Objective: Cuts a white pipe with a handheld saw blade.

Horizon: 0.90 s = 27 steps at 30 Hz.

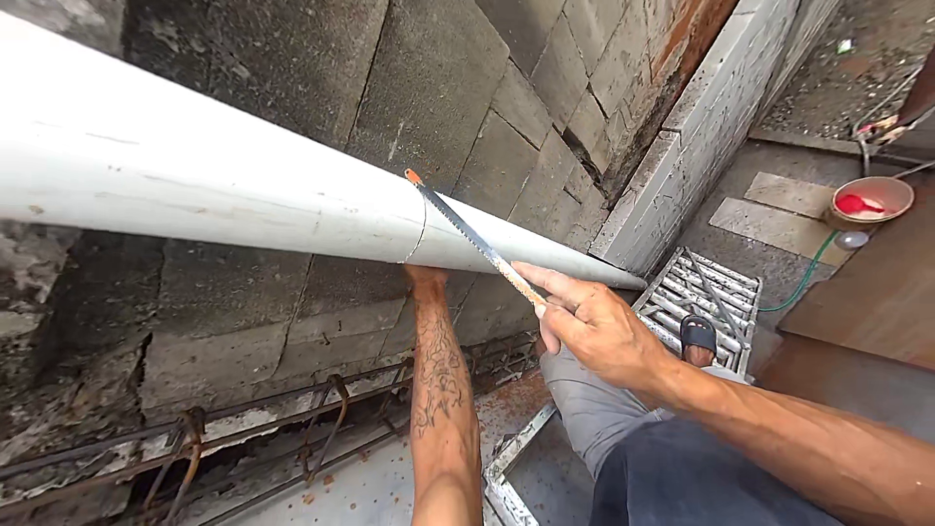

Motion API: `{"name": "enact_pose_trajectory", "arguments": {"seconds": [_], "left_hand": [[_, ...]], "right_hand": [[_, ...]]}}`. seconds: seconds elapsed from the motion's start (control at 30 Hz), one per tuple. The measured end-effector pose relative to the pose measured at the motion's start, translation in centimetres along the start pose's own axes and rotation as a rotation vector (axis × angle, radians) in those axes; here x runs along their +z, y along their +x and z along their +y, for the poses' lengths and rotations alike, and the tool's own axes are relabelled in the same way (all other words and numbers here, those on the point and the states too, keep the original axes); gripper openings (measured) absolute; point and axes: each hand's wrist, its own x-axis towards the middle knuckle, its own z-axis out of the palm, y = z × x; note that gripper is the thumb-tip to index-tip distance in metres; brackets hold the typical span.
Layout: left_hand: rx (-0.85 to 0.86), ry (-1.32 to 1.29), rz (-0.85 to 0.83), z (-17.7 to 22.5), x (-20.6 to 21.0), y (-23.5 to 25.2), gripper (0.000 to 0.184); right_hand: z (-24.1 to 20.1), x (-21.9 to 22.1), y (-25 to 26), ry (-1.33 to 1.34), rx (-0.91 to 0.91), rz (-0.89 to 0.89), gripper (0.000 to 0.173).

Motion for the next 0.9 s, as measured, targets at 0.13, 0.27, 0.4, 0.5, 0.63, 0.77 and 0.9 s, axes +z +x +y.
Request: {"name": "enact_pose_trajectory", "arguments": {"seconds": [0.13, 0.27, 0.4, 0.5, 0.63, 0.77, 0.9], "left_hand": [[0.055, -0.058, -0.138, -0.7, -0.7, 1.7, 0.080], [0.070, -0.070, -0.114, -1.0, -0.2, 1.0, 0.077], [0.096, -0.087, -0.182, -0.8, 0.3, 0.8, 0.073], [0.124, -0.093, -0.213, -0.9, 0.5, 1.1, 0.068], [0.146, -0.105, -0.235, -1.2, 0.0, 1.0, 0.064], [0.151, -0.097, -0.211, -1.4, 0.6, 0.9, 0.066], [0.174, -0.099, -0.217, -1.3, 0.6, 0.7, 0.061]], "right_hand": [[-0.6, 1.2, 0.4, -0.027, 0.063, 0.062, 0.047], [-1.3, 1.8, 1.0, -0.090, 0.049, 0.094, 0.047], [-3.2, 1.7, 2.1, -0.077, 0.012, 0.065, 0.049], [-3.9, 2.8, 2.8, -0.029, 0.001, 0.115, 0.050], [-4.0, 4.2, 2.5, -0.107, 0.020, 0.141, 0.052], [-4.2, 4.4, 2.4, -0.058, -0.020, 0.173, 0.049], [-4.8, 4.0, 2.6, -0.065, 0.014, 0.163, 0.051]]}}
